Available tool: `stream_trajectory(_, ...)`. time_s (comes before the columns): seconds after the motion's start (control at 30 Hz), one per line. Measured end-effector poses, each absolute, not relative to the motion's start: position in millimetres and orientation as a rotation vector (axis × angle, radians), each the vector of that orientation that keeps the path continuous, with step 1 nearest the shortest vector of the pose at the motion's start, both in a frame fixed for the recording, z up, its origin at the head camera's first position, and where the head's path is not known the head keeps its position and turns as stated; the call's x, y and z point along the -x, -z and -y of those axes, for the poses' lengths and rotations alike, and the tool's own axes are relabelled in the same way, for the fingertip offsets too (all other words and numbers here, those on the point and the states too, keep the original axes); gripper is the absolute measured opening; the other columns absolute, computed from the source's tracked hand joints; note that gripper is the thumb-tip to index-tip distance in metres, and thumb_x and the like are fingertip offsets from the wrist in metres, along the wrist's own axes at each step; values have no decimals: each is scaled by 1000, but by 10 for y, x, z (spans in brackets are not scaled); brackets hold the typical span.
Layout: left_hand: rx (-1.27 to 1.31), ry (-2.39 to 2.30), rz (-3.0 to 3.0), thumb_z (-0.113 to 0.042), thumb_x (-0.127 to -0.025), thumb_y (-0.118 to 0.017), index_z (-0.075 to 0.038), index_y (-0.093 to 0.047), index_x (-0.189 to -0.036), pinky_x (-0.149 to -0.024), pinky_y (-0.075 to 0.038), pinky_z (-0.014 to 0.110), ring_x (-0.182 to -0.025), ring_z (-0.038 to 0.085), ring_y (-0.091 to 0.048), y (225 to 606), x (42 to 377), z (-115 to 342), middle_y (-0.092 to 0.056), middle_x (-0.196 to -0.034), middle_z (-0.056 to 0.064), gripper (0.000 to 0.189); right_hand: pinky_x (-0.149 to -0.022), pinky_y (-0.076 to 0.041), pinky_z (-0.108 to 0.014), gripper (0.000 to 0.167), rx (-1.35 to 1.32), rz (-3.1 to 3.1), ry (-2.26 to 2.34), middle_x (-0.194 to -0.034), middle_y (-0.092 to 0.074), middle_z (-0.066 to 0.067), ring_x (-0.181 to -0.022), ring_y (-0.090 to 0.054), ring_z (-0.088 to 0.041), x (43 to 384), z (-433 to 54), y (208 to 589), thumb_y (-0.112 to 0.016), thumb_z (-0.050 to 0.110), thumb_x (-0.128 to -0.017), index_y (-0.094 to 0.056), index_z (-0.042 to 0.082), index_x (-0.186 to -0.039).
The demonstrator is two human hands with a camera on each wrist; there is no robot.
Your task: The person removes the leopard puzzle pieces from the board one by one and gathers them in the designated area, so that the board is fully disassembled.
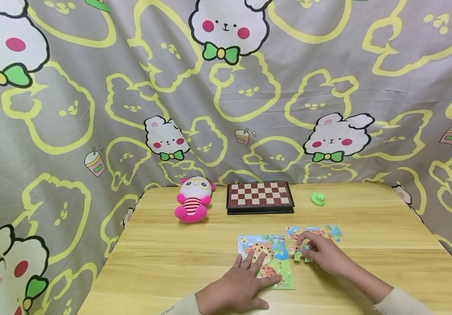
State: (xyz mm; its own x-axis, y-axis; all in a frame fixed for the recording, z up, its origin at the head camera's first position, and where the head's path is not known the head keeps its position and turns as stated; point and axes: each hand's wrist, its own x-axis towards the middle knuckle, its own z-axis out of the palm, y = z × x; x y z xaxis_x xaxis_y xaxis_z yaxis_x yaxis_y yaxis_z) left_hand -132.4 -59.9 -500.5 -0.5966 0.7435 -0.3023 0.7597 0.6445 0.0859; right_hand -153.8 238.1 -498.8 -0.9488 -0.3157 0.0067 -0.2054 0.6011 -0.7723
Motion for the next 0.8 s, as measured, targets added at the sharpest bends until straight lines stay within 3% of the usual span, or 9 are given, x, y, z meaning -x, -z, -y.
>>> stream_trajectory(0.8, -1220, 49, -2553, -71, -93, -52, -60, -12, -157, -117, -32, 65, -156, 45, -15, 5000, 1321, 607, -12, -173, 12, 76, -54, -44, -26, 16, 329, -2727, 1243, -70, -54, -2, -60, -48, -10, 1466, -2849, 4964, -63, 7, -100, -62, 12, -116)
